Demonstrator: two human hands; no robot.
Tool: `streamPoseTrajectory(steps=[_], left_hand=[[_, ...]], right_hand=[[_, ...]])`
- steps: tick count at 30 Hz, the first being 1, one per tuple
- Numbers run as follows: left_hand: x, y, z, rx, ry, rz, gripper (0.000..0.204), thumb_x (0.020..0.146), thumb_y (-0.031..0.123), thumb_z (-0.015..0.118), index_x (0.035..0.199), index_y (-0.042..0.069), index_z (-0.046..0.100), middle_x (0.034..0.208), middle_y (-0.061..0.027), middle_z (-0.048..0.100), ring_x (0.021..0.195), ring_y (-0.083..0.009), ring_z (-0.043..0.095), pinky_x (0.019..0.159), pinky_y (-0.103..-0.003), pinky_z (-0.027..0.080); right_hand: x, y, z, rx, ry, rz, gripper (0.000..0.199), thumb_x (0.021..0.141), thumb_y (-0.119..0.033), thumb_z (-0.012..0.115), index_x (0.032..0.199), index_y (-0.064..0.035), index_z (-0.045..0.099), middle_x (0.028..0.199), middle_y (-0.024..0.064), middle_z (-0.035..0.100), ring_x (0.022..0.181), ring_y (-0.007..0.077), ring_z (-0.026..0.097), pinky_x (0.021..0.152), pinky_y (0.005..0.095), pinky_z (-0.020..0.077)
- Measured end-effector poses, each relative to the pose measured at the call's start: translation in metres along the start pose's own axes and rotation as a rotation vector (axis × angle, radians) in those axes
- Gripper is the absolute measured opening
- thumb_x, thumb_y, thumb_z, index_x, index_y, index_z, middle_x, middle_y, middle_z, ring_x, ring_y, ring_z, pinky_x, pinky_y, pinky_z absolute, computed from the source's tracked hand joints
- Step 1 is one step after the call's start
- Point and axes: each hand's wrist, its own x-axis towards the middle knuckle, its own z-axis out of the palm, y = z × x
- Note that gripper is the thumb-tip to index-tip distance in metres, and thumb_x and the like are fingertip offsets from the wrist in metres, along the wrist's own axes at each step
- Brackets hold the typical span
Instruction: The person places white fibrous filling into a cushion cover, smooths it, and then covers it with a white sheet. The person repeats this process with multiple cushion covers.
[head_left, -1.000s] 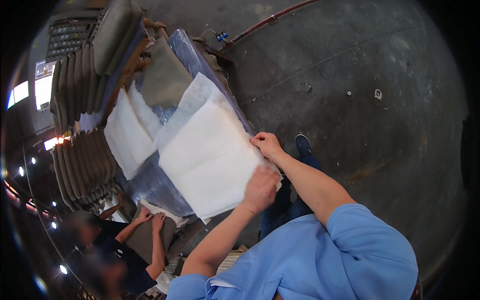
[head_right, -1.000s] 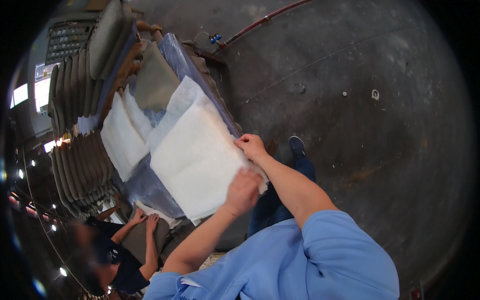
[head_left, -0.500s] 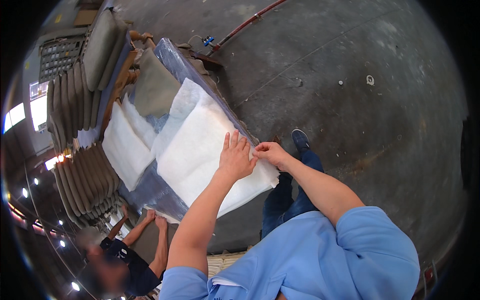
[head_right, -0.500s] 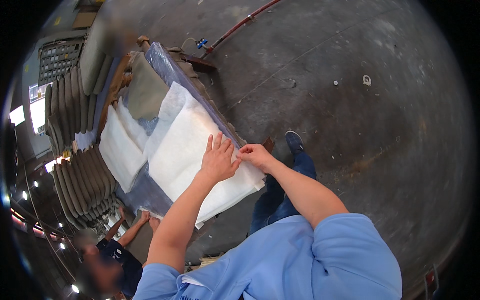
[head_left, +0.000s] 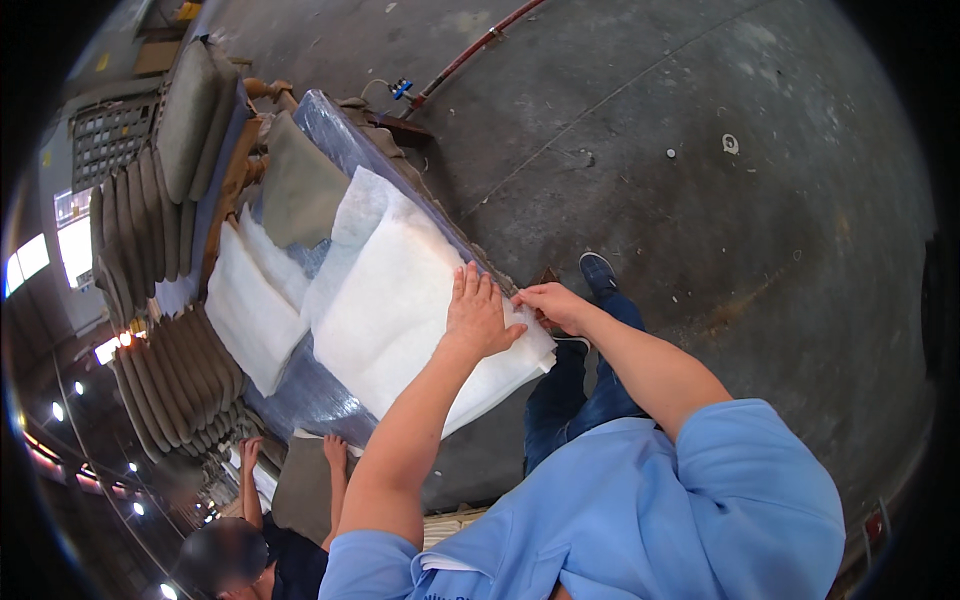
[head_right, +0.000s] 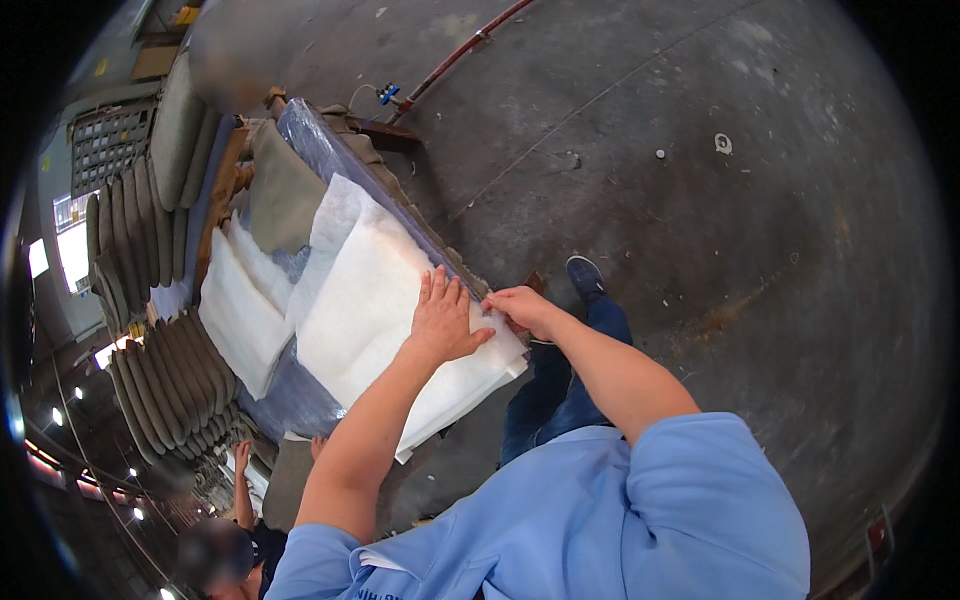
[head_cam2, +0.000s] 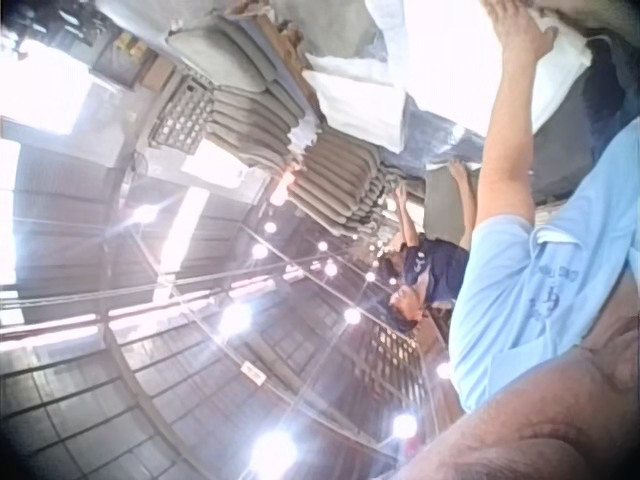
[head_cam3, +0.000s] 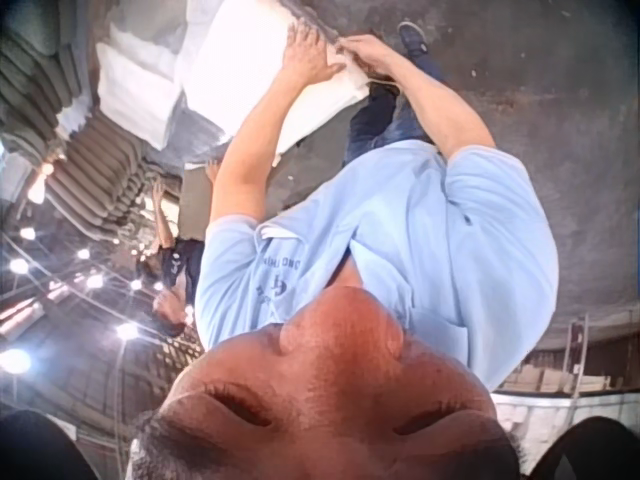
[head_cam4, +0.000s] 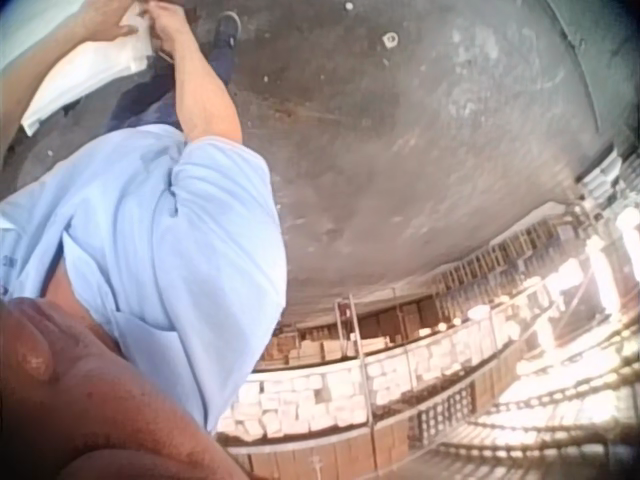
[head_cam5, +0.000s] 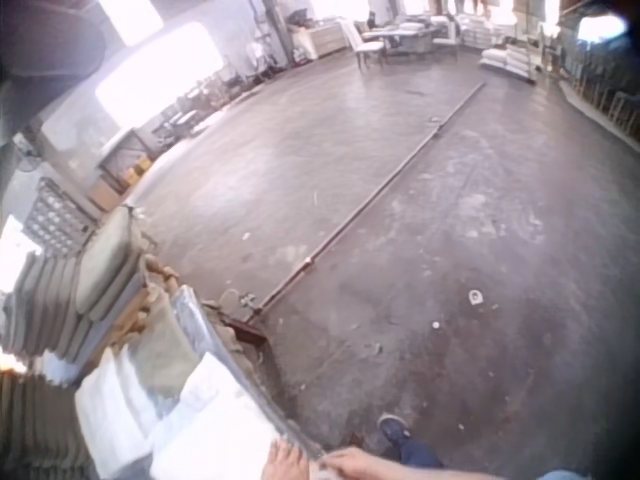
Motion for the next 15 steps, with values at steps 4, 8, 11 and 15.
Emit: streamPoseTrajectory(steps=[4,8,11,15], left_hand=[[0.003,0.005,0.006,0.004,0.048,-0.025,0.094,0.092,0.065,0.053,0.153,-0.006,0.042,0.164,-0.0211,0.034,0.158,-0.0426,0.013,0.128,-0.056,0.0],[0.007,0.008,0.01,-0.003,0.066,-0.05,0.091,0.093,0.061,0.053,0.154,-0.005,0.041,0.164,-0.0216,0.034,0.157,-0.0425,0.013,0.128,-0.055,0.0],[0.008,0.012,0.011,-0.01,0.059,-0.073,0.086,0.094,0.057,0.05,0.154,-0.004,0.042,0.164,-0.0212,0.035,0.157,-0.0425,0.013,0.128,-0.055,-0.001],[0.014,0.021,0.012,0.004,0.061,-0.135,0.078,0.097,0.05,0.048,0.154,-0.003,0.042,0.165,-0.0208,0.033,0.158,-0.0426,0.012,0.127,-0.056,-0.003]], right_hand=[[-0.008,0.024,-0.012,-0.008,-0.053,-0.016,0.016,0.098,-0.027,0.072,0.103,-0.0126,0.073,0.079,-0.0036,0.062,0.071,0.0073,0.056,0.064,0.0264,0.0455],[0.007,0.042,0.003,-0.018,0.089,-0.144,0.011,0.093,-0.018,0.076,0.094,-0.0083,0.071,0.081,-0.0012,0.065,0.072,0.0088,0.058,0.065,0.0287,0.0483],[0.008,0.044,0.013,0.005,0.158,-0.16,0.012,0.093,-0.017,0.075,0.092,-0.0057,0.071,0.083,0.0004,0.067,0.075,0.0108,0.06,0.065,0.0304,0.0496],[0.004,0.04,0.012,-0.016,0.19,-0.134,0.013,0.094,-0.018,0.075,0.095,-0.0052,0.072,0.086,-0.0002,0.068,0.078,0.0099,0.06,0.068,0.0295,0.0498]])
